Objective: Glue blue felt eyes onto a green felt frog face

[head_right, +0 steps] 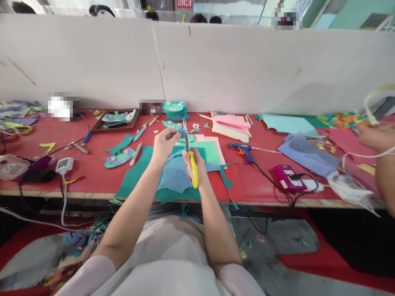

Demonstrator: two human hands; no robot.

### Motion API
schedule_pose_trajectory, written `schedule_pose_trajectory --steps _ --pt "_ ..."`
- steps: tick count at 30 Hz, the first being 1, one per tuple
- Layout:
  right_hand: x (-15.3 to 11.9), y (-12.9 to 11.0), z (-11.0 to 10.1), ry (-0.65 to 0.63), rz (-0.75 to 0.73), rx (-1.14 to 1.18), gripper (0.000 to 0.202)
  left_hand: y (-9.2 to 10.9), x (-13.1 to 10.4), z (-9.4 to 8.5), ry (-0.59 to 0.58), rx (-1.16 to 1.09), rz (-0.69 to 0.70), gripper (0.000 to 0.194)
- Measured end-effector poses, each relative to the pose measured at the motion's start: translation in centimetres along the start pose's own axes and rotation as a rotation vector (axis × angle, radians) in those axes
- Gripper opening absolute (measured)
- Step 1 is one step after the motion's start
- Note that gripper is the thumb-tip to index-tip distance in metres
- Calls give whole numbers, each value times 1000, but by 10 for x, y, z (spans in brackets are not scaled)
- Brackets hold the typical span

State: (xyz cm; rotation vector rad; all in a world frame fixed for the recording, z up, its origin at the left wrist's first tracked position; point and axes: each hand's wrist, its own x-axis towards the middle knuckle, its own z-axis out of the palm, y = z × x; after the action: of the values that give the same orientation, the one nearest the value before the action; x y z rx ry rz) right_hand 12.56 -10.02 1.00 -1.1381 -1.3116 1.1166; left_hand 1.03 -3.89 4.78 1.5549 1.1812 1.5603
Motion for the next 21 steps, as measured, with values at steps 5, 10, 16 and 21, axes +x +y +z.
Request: schedule_pose_trajectory --steps 5,10,16,21 --pt "-1 -4 0 21 -34 36 38 -3 0 -3 -26 8 38 9" --pt "0 -9 -3 70 -41 -16 38 -6 1 -4 -23 33 56 12" --pt "1 -11 -1 111 0 8 38 -6 0 -3 -25 30 26 14" --pt "10 -1 -10 163 59 12 38 -13 3 -5 1 48 26 15"
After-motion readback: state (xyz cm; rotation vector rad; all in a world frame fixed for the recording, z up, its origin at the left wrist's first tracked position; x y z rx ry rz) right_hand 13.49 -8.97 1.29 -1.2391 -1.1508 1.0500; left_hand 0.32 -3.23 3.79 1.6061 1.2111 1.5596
